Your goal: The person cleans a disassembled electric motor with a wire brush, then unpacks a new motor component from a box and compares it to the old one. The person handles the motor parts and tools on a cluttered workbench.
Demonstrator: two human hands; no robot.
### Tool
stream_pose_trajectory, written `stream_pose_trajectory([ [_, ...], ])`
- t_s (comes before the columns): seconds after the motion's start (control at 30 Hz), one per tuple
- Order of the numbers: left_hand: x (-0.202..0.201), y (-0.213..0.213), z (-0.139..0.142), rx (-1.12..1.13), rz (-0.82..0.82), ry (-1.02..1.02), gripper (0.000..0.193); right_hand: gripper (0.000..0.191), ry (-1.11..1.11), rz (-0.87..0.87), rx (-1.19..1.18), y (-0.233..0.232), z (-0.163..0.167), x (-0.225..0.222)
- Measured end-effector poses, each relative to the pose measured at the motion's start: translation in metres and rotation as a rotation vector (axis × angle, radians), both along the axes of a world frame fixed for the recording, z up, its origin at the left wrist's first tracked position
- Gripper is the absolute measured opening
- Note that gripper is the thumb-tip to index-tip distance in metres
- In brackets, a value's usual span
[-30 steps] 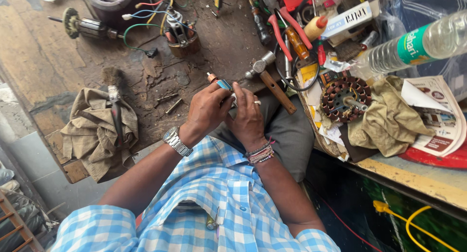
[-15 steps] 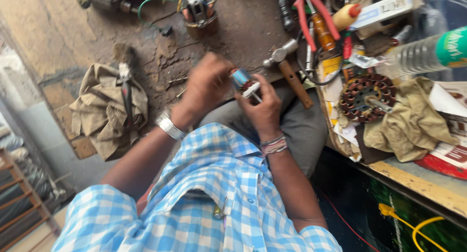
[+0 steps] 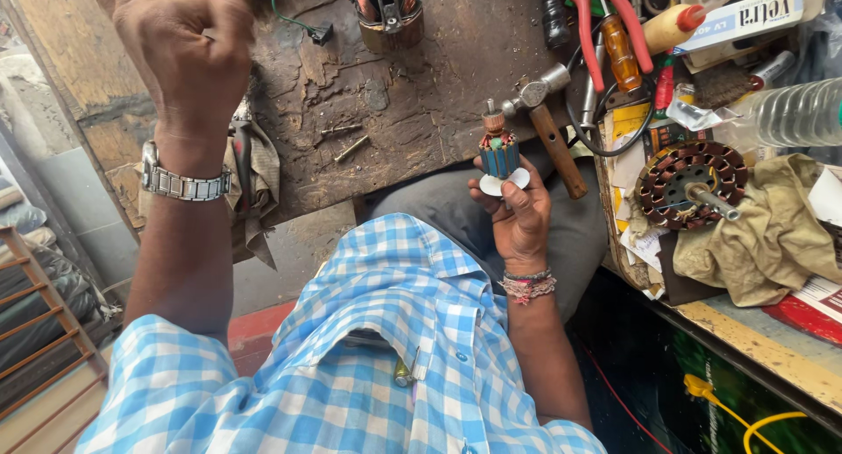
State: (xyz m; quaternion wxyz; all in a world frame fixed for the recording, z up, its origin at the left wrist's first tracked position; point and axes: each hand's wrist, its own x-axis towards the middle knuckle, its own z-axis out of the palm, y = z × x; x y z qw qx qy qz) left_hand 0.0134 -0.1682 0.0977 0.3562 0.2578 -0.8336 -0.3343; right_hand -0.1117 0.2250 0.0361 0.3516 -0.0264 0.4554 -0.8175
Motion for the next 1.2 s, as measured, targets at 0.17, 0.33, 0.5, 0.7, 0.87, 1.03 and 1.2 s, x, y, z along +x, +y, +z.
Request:
stream_pose_trajectory([
  [0.17, -0.021, 0.021, 0.008, 0.059, -0.200, -0.028, 0.033, 0.062, 0.000, 0.012, -0.068, -0.005, -0.009, 0.005],
  [0.33, -0.043, 0.056, -0.011, 0.378, -0.401, -0.307, 0.051, 0.063, -0.016, 0.044, -0.086, -0.011, -0.017, 0.011],
  [0.5, -0.061, 0.065, -0.057, 0.211, -0.228, -0.200, 0.074, 0.063, -0.036, 0.030, -0.081, -0.016, -0.025, 0.017],
  [0.7, -0.074, 0.044, -0.087, 0.344, -0.201, -0.047, 0.085, 0.064, -0.046, 0.036, -0.099, -0.020, -0.027, 0.018],
  [0.87, -0.087, 0.019, -0.082, 0.501, -0.495, -0.018, 0.100, 0.065, -0.020, 0.076, -0.090, -0.024, -0.023, 0.014],
  [1.03, -0.099, -0.007, -0.068, 0.463, -0.706, -0.170, 0.115, 0.065, -0.023, 0.079, -0.086, -0.027, -0.020, 0.011],
  [1.2, -0.101, -0.014, -0.056, 0.364, -0.675, -0.413, 0.112, 0.065, -0.034, 0.076, -0.095, -0.028, -0.021, 0.011],
])
